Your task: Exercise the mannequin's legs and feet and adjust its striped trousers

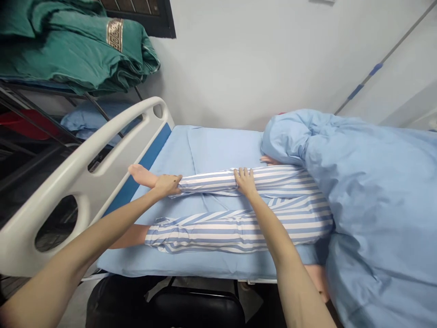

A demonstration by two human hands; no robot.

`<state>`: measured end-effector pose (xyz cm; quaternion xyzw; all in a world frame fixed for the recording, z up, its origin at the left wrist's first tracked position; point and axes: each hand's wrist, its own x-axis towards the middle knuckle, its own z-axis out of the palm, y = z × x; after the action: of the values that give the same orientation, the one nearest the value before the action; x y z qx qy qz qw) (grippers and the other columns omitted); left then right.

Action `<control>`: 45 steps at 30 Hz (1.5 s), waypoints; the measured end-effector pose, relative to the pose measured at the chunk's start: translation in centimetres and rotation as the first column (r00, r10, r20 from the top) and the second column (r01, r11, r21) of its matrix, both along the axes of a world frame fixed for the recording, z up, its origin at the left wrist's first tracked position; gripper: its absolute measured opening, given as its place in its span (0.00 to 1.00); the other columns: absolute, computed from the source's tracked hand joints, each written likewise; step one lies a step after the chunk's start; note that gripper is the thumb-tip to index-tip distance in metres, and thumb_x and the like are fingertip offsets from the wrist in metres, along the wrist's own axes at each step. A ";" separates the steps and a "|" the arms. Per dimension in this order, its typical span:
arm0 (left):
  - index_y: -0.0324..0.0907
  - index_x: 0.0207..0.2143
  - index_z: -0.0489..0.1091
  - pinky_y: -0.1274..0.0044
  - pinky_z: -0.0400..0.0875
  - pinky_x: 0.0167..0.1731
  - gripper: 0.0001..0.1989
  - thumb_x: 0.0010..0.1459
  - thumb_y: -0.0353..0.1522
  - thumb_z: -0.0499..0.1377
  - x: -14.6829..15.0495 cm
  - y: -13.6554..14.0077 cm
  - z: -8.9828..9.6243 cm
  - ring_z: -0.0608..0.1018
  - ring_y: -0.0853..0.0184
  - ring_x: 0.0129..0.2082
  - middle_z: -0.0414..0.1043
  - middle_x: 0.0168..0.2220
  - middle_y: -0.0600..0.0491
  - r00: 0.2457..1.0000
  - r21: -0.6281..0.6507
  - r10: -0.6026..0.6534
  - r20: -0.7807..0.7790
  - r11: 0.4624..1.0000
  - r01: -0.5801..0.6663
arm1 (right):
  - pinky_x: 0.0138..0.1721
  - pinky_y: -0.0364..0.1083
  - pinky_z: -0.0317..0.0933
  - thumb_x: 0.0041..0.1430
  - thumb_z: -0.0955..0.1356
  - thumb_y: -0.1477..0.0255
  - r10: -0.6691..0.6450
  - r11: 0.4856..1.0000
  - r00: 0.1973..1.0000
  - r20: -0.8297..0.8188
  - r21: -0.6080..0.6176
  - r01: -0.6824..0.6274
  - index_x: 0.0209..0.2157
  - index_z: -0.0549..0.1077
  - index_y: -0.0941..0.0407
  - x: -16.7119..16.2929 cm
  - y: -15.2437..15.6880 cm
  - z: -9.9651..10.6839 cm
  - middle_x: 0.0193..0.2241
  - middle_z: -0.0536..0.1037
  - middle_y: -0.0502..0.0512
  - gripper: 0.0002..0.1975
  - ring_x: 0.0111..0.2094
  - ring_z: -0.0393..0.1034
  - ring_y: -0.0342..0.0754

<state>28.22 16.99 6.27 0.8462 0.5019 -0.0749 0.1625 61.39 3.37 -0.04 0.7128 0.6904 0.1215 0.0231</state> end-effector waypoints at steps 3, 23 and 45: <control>0.43 0.47 0.68 0.65 0.66 0.44 0.22 0.48 0.38 0.60 0.1 0.2 1.1 0.77 0.51 0.39 0.76 0.38 0.42 0.968 0.100 -0.180 -0.177 0.975 0.200 | 0.61 0.64 0.44 0.50 0.71 0.69 0.013 0.999 1.000 -0.021 0.039 -0.012 0.64 0.56 0.62 0.5 -0.2 0.8 0.59 0.64 0.74 0.41 0.57 0.56 0.68; 0.44 0.48 0.67 0.74 0.66 0.34 0.24 0.50 0.44 0.59 7.3 -4.1 1.8 0.78 0.57 0.37 0.77 0.38 0.48 0.995 0.117 -0.050 0.091 0.992 0.039 | 0.54 0.62 0.60 0.41 0.75 0.53 0.043 0.940 0.966 -0.257 0.337 0.047 0.65 0.53 0.64 11.2 -1.2 13.7 0.56 0.68 0.73 0.55 0.56 0.64 0.71; 0.46 0.51 0.65 0.74 0.68 0.37 0.28 0.48 0.43 0.61 11.5 -2.9 -2.8 0.78 0.55 0.43 0.77 0.42 0.50 0.987 0.124 -0.038 0.154 0.992 0.019 | 0.54 0.66 0.60 0.40 0.75 0.51 0.020 0.945 0.951 -0.308 0.316 0.083 0.65 0.51 0.61 13.3 -1.2 14.9 0.58 0.65 0.72 0.57 0.55 0.64 0.73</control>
<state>39.68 14.11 3.47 0.8649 0.4792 0.0201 0.1482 74.65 2.14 14.85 0.7281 0.6444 0.1208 -0.2002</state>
